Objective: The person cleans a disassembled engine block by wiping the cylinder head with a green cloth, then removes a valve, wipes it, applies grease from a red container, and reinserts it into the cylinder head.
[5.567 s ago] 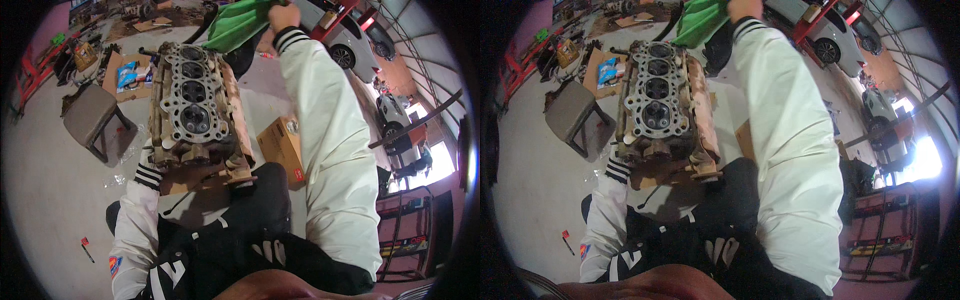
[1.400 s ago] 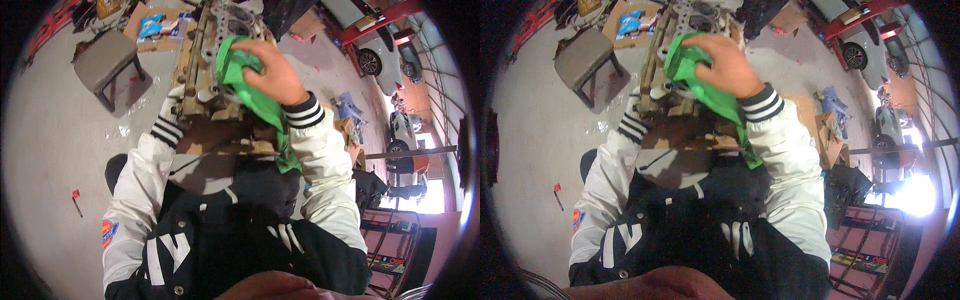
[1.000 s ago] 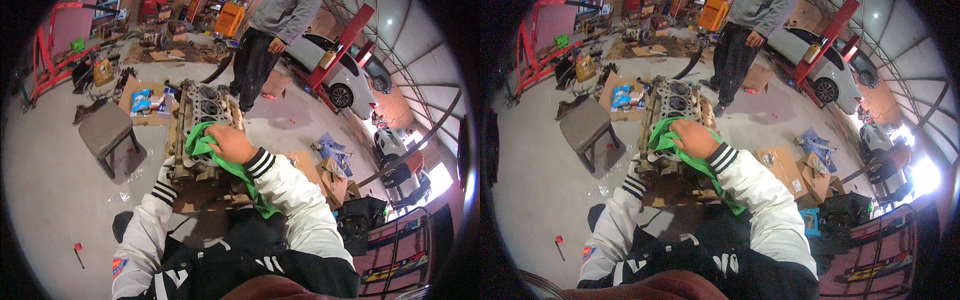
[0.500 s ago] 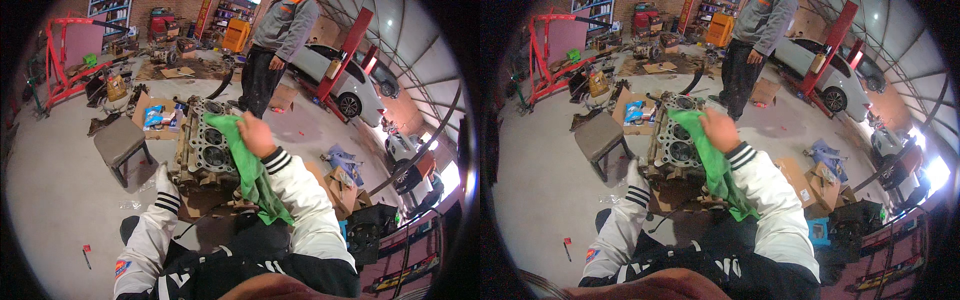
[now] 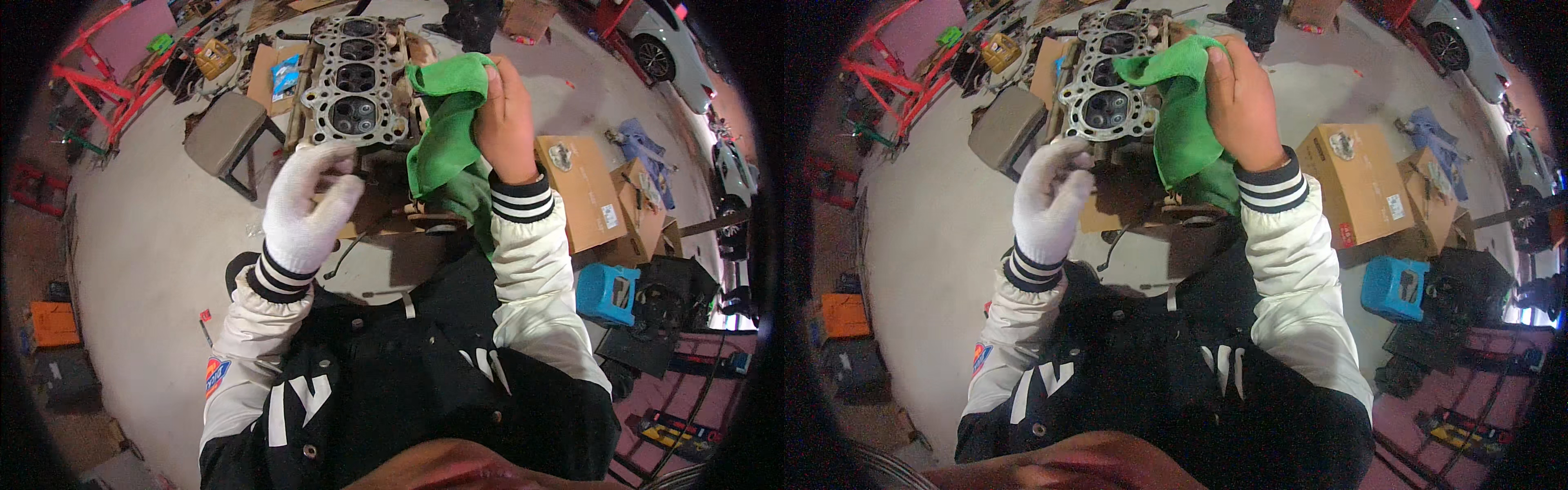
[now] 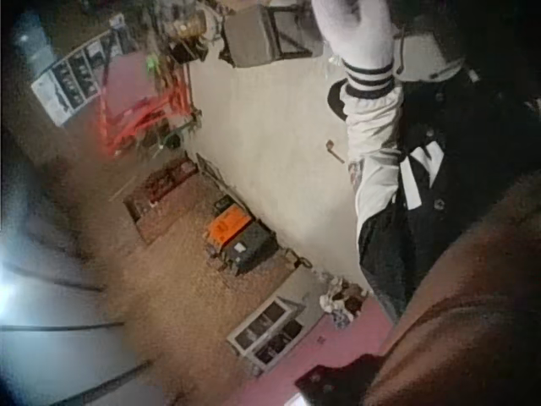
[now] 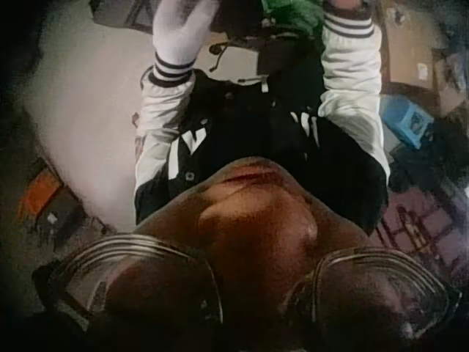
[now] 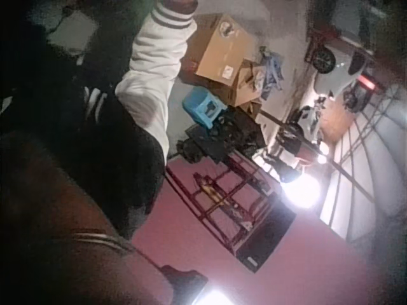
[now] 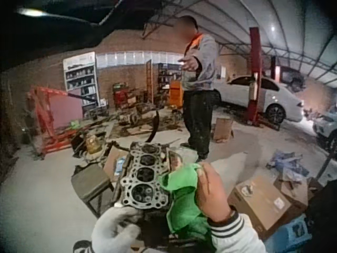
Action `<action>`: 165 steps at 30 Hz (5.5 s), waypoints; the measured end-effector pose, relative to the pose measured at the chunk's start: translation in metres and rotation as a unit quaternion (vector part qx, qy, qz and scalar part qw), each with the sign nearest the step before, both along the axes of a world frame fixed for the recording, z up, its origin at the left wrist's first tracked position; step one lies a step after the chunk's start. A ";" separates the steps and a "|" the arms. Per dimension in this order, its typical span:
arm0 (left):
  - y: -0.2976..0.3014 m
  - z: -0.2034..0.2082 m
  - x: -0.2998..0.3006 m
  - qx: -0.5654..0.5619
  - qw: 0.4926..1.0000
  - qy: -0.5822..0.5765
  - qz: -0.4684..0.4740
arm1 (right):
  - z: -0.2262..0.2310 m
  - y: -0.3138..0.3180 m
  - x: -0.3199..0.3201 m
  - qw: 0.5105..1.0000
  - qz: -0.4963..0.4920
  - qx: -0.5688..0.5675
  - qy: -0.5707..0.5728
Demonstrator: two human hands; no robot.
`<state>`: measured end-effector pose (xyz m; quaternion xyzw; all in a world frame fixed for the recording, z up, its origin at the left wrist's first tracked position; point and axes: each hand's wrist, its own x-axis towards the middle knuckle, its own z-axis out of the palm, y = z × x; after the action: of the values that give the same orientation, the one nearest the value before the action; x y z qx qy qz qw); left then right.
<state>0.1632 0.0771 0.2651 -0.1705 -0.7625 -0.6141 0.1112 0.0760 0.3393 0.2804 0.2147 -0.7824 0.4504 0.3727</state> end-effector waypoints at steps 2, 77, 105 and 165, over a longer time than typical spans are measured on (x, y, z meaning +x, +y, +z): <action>0.013 0.007 0.002 -0.057 0.998 0.016 0.005 | -0.005 -0.001 0.003 0.999 -0.010 0.028 0.037; 0.060 0.020 0.006 0.283 0.833 -0.453 -0.146 | -0.017 -0.005 0.013 0.867 0.154 -0.410 -0.236; 0.065 0.025 0.009 0.197 0.890 -0.395 -0.116 | -0.024 -0.003 0.014 0.979 0.026 -0.133 -0.149; 0.066 0.025 0.016 0.301 0.842 -0.414 -0.168 | -0.025 -0.030 0.032 0.906 0.195 -0.335 -0.173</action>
<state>0.1796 0.1428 0.2904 0.0156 -0.4744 -0.8365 -0.2739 0.1082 0.3091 0.2550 0.1441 -0.5801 0.7796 0.1867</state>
